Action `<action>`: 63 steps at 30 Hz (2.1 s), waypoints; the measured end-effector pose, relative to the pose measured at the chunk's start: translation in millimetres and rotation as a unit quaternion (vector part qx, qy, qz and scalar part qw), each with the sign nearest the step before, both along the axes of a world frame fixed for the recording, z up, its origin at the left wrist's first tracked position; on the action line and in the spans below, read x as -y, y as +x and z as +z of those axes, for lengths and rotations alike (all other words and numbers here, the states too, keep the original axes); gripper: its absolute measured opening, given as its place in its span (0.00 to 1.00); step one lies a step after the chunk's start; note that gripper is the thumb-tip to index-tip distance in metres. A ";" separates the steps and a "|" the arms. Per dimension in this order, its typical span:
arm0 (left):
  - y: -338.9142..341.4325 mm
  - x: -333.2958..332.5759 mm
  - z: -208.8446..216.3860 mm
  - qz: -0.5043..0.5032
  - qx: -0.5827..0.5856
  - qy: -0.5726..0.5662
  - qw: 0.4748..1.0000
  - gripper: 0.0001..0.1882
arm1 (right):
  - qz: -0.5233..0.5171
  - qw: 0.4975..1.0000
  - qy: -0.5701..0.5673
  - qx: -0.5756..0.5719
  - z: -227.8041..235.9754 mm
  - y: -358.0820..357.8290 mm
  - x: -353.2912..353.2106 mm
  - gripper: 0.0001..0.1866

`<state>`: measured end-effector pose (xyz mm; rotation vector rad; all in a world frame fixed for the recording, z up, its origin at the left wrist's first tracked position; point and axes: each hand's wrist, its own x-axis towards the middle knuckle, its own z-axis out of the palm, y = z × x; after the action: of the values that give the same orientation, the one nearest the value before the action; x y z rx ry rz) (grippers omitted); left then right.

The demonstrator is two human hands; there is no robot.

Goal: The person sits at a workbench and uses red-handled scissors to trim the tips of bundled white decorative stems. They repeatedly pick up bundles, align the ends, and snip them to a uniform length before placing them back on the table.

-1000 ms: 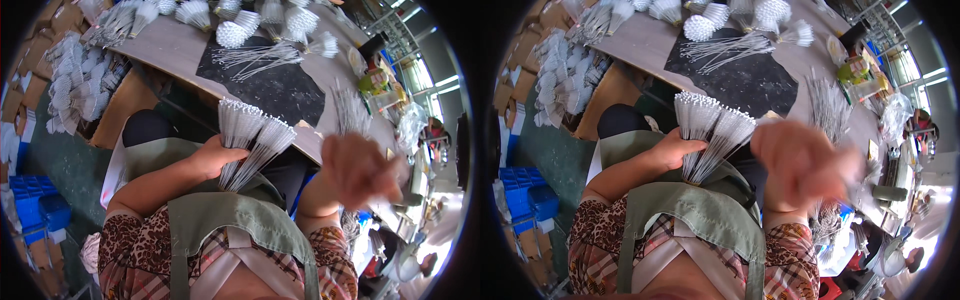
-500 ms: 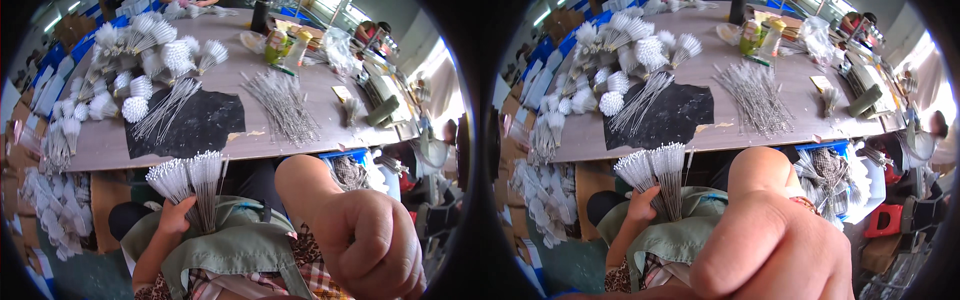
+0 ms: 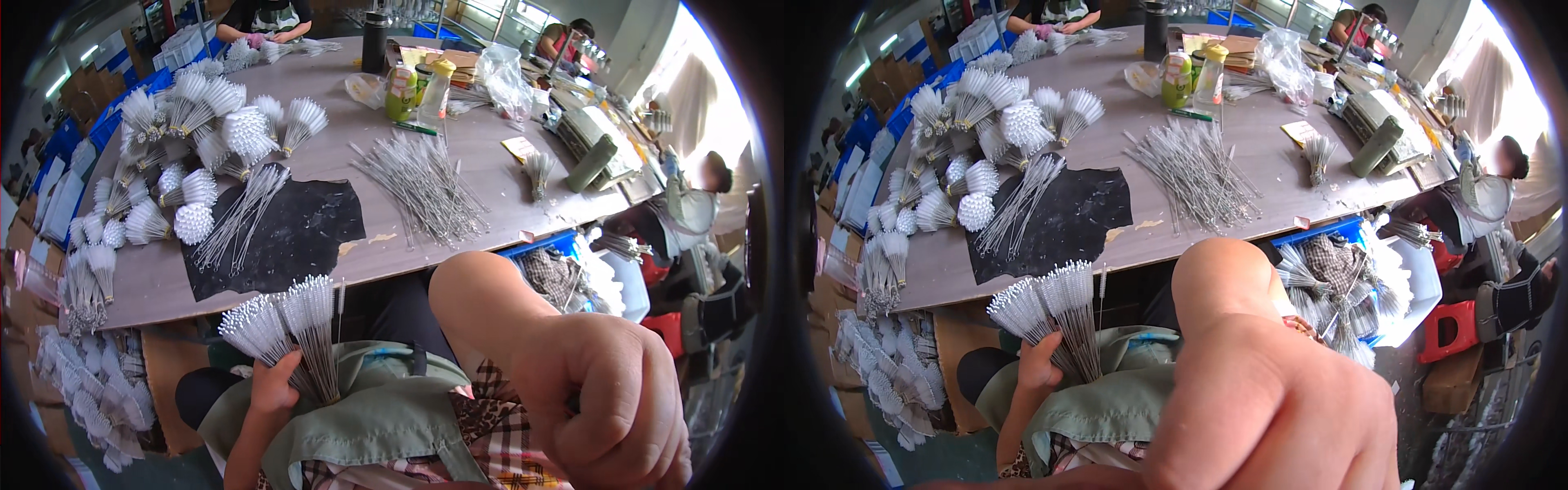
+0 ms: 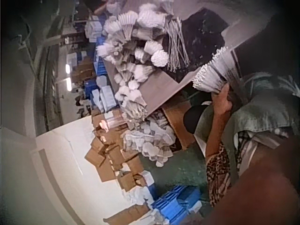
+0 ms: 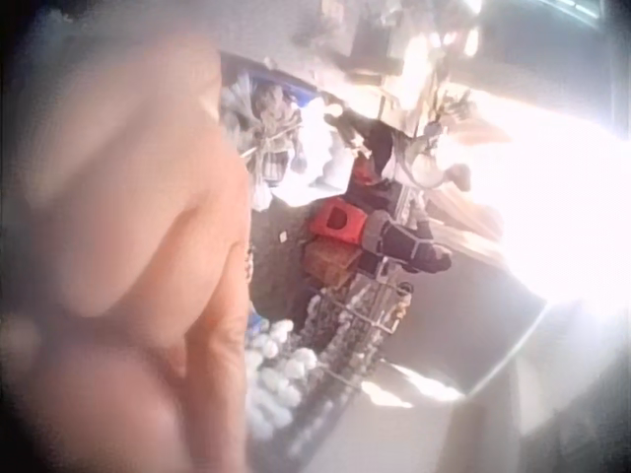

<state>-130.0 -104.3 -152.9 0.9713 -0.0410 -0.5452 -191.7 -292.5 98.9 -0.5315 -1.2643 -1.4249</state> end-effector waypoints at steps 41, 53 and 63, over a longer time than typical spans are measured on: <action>-11.7 -13.3 -10.6 0.047 -0.096 -0.009 0.994 0.09 | 0.268 0.420 -0.571 -0.652 -215.4 175.6 -10.1 0.16; -8.3 -11.4 -9.4 0.050 -0.095 -0.010 0.994 0.10 | 0.269 0.446 -0.586 -0.621 -222.2 179.4 -8.3 0.15; -5.4 -17.9 -19.4 0.033 -0.113 -0.049 0.992 0.12 | 0.292 0.485 -0.574 -0.591 -227.4 183.7 -9.7 0.17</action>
<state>-135.4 -86.4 -172.3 0.8079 0.1656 -0.5840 -8.0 -282.8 -128.5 -1.4304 -0.7904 0.7044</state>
